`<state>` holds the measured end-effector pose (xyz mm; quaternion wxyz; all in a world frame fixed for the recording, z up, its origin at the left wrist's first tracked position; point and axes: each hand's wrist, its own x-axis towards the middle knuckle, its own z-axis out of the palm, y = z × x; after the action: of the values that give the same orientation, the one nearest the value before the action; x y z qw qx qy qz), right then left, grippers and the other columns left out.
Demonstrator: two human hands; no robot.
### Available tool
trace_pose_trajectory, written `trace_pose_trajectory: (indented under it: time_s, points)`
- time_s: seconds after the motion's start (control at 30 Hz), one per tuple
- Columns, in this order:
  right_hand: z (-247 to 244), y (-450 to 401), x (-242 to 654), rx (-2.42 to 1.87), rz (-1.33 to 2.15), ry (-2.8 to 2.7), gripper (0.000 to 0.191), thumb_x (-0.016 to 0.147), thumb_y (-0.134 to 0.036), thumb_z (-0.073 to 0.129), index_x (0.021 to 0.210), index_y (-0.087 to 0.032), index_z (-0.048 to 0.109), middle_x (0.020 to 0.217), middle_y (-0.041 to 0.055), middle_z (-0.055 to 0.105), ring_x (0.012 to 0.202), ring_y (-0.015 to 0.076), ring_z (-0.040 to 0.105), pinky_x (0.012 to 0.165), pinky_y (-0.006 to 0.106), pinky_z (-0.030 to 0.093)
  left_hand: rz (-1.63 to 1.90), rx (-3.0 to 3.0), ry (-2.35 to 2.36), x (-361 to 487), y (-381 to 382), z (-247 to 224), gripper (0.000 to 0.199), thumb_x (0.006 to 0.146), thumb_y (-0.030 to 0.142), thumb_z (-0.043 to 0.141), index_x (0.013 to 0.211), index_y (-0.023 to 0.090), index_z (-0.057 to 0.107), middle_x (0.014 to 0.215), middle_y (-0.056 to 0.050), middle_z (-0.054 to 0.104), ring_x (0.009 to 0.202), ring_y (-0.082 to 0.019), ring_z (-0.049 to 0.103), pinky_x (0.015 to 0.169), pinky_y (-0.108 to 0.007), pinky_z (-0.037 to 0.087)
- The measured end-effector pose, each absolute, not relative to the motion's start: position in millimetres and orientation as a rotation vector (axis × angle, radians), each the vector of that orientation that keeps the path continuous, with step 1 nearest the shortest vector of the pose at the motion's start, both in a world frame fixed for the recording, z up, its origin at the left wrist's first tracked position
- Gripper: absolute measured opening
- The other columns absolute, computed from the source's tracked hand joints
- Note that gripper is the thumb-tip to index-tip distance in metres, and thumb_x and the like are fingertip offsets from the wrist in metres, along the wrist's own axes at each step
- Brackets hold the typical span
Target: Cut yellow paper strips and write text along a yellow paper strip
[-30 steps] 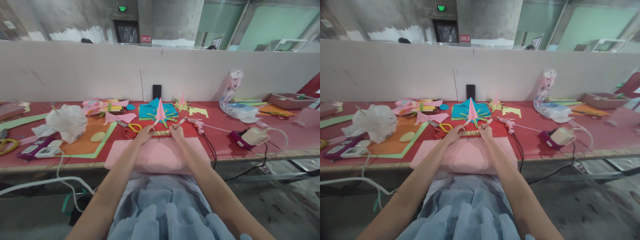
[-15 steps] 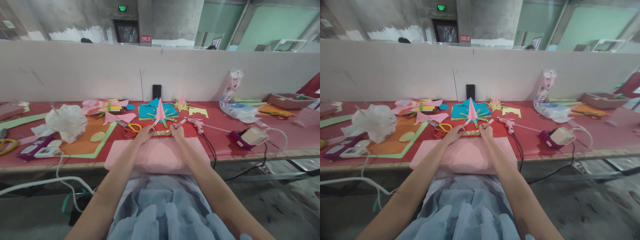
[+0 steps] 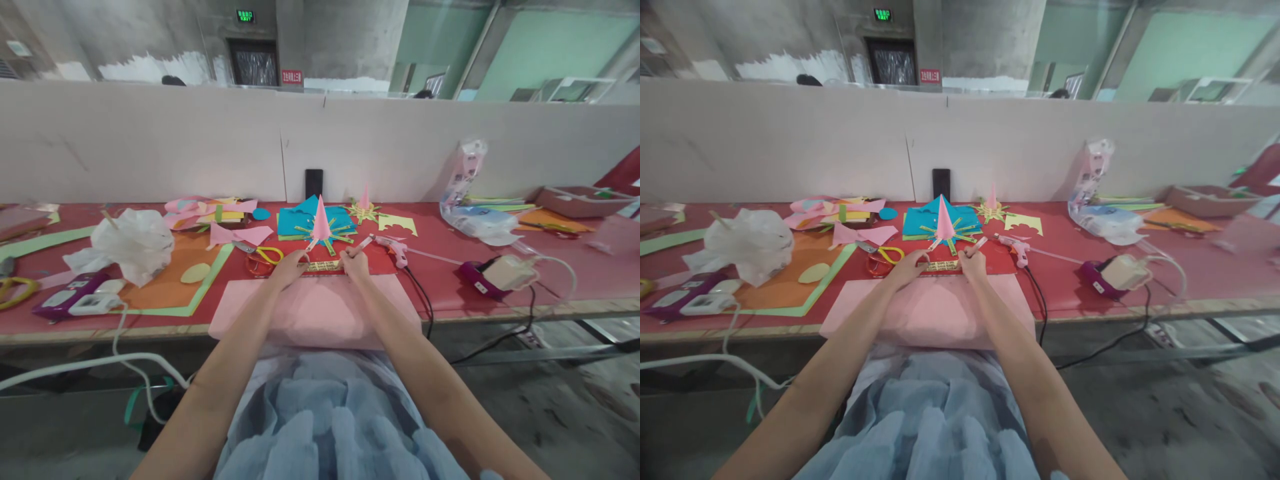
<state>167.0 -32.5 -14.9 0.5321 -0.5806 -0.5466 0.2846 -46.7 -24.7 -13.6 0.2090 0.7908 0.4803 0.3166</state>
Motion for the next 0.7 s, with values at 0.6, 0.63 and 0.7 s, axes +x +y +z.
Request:
trace_pose_trajectory:
  time_s: [0.6, 0.63, 0.7]
  points:
    - [-12.7, -32.6, 168.6, -1.422, 0.728, -1.309, 0.024, 0.073, -0.034, 0.048, 0.053, -0.021, 0.044, 0.049, 0.0002, 0.061, 0.043, 0.013, 0.055, 0.043, 0.02, 0.04, 0.894, 2.213, 1.316, -47.7, -21.8, -16.2, 0.015, 0.078, 0.022, 0.053, 0.092, 0.023, 0.058, 0.107, -0.003, 0.063, 0.099, -0.019, 0.059, 0.092, -0.033, 0.043]
    - [-12.8, -32.6, 168.4, -1.422, 0.732, -1.312, 0.023, 0.073, -0.034, 0.048, 0.053, -0.021, 0.044, 0.049, 0.0002, 0.062, 0.042, 0.0129, 0.054, 0.042, 0.02, 0.039, 0.887, 2.214, 1.321, -47.6, -22.3, -15.7, 0.014, 0.078, 0.023, 0.053, 0.092, 0.023, 0.058, 0.107, -0.003, 0.063, 0.099, -0.019, 0.059, 0.091, -0.033, 0.044]
    - [-13.2, -32.6, 167.8, -1.401, 0.729, -1.326, 0.024, 0.072, -0.034, 0.048, 0.052, -0.021, 0.042, 0.048, -0.0002, 0.061, 0.041, 0.0124, 0.053, 0.041, 0.019, 0.037, 0.877, 2.218, 1.327, -47.5, -23.0, -14.6, 0.013, 0.079, 0.023, 0.053, 0.091, 0.023, 0.059, 0.108, -0.003, 0.062, 0.099, -0.019, 0.059, 0.091, -0.033, 0.044]
